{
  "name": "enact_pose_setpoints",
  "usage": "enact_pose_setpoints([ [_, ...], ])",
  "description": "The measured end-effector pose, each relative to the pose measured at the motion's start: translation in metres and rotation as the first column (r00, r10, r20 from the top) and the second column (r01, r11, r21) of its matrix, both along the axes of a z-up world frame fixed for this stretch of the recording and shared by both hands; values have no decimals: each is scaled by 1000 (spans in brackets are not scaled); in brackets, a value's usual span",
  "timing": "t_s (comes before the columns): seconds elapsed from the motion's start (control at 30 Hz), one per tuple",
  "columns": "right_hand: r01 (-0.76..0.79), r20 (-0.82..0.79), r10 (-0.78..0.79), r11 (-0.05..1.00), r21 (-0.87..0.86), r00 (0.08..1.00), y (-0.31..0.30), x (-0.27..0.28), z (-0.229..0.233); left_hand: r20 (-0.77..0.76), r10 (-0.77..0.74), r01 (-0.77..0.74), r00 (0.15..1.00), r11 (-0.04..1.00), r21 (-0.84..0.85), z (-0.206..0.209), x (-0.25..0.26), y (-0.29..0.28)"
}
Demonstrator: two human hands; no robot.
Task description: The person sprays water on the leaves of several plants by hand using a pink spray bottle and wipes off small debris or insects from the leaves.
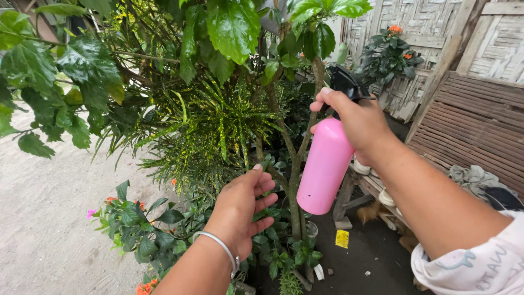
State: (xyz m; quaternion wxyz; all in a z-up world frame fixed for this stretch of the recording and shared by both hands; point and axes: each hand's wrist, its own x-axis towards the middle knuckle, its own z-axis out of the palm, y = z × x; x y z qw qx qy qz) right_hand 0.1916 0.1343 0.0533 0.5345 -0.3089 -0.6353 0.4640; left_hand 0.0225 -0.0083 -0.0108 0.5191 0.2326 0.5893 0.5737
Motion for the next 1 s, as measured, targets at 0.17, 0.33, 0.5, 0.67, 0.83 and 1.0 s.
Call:
enact_pose_setpoints([
  [0.17, -83, 1, 83, 997, -4, 997, 0, 4, -10, -16, -6, 6, 1000, 1000, 9, 0, 5, -3],
  [0.33, -95, -84, 98, 995, 29, 992, -10, 7, -16, -56, -40, 43, 998, 998, 54, -1, 15, -3],
  [0.5, -65, -55, 68, 997, 45, 996, -14, 14, -18, -116, -63, 70, 991, 996, 60, -4, 24, 2],
  [0.67, -36, -41, 37, 998, 43, 998, -28, 13, -25, -576, -29, 251, 817, 917, 309, -9, 43, 14],
  [0.83, -99, -2, 99, 991, 94, 995, -50, 3, -29, -782, 162, 388, 602, 797, 464, 6, 61, 14],
  [1.0, -251, 157, 230, 959, 131, 960, -57, 14, -28, -660, 53, 344, 750, 821, 456, 16, 65, 10],
])
